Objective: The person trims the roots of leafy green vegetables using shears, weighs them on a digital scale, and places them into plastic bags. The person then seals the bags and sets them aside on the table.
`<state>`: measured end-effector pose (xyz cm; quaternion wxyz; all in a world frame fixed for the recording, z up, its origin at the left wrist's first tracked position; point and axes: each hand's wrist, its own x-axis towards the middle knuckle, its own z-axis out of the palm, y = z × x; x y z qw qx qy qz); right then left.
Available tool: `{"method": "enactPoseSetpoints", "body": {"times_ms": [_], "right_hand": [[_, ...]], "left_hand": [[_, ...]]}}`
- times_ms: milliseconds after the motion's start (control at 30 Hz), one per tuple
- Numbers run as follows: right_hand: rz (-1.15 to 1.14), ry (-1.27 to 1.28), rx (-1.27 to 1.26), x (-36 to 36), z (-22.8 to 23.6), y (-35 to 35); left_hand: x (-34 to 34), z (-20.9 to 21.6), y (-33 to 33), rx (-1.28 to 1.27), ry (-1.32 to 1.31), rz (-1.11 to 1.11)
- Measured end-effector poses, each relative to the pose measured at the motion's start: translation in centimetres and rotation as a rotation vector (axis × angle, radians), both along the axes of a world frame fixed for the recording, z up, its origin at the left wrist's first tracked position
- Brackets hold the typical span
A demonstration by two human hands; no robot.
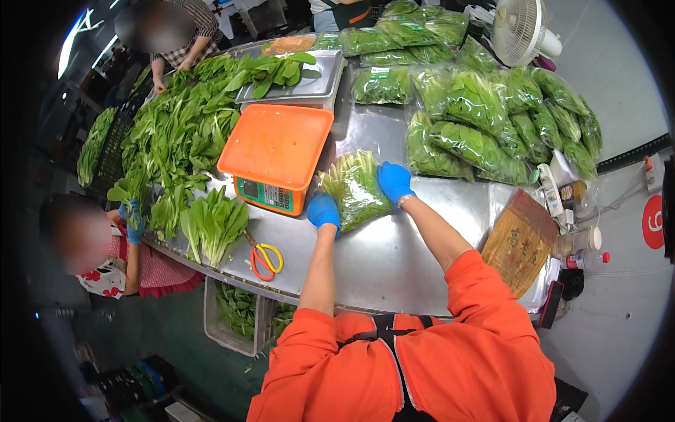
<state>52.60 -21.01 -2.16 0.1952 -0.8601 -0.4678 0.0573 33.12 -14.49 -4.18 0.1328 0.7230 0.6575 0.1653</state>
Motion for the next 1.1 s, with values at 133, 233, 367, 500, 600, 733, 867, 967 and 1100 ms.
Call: {"method": "enactPoseSetpoints", "body": {"times_ms": [133,233,367,500,600,733,867,967,1100], "right_hand": [[-0.085,0.107,0.087,0.5,2.4,-1.4],[-0.039,0.151,0.520,-1.6,6.3,-3.9],[0.324,0.044,0.133,-5.3,6.6,-3.1],[0.227,0.438,-0.086,-3.4,5.1,0.3],[0.047,0.431,-0.004,-1.3,4.0,0.1],[0.058,1.126,0.079,-0.1,5.5,-2.5],[0.215,1.366,0.258,2.2,10.2,-2.4],[0.258,0.985,0.370,2.8,16.4,-0.6],[0.098,0.354,0.388,1.6,19.8,0.0]], "left_hand": [[-0.4,1.0,0.0,-0.051,0.018,-0.094],[-0.5,1.5,0.0,-0.120,0.025,-0.078],[0.0,1.4,-0.1,-0.017,-0.071,-0.076],[0.3,3.5,-0.1,-0.026,-0.120,-0.033],[-0.3,2.0,0.4,-0.042,-0.135,-0.026],[-1.9,-0.3,1.6,-0.281,-0.445,-0.196],[0.5,-0.2,-0.1,-1.027,-1.451,-0.195],[4.2,5.0,-1.4,-1.059,-1.617,-0.147],[6.2,3.1,0.8,-0.825,-1.369,0.089]]}}
